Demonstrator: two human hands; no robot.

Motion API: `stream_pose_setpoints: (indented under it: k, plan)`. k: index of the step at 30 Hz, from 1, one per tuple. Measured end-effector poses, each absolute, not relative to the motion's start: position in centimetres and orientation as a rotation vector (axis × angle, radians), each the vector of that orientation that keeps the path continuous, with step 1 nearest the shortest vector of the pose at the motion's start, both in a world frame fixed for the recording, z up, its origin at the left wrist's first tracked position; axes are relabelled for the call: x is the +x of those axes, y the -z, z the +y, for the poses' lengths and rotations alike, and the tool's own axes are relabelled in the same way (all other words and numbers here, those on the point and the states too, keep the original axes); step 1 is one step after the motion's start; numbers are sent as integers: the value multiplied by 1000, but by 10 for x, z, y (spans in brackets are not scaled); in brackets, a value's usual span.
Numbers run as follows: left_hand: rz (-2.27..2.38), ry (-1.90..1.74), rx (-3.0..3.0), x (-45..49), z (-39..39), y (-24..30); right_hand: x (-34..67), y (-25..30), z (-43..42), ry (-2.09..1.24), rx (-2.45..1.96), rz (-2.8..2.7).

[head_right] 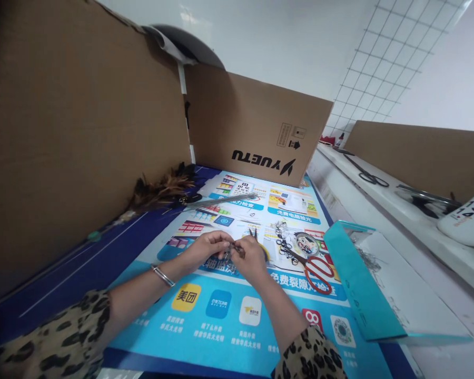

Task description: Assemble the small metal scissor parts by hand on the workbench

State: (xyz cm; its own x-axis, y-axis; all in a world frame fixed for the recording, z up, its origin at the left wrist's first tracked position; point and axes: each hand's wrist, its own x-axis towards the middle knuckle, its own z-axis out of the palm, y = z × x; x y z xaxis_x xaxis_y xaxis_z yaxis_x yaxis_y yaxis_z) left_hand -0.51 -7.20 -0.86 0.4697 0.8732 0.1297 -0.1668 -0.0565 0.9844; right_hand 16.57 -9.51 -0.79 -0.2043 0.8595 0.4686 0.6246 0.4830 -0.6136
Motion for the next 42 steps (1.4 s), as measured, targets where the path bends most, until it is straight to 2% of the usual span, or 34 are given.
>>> stream_pose_setpoints:
  k: [11, 32, 42]
  plan:
    - [836, -1064, 1657, -9, -78, 4, 168, 2, -100, -381, -1154, -1936]
    - [840, -1099, 1598, -7, -87, 0, 163, -1, -105, -266, -1231, -1937]
    - [862, -1111, 1651, -9, -87, -2, 162, -11, -110, -432, -1163, -1884]
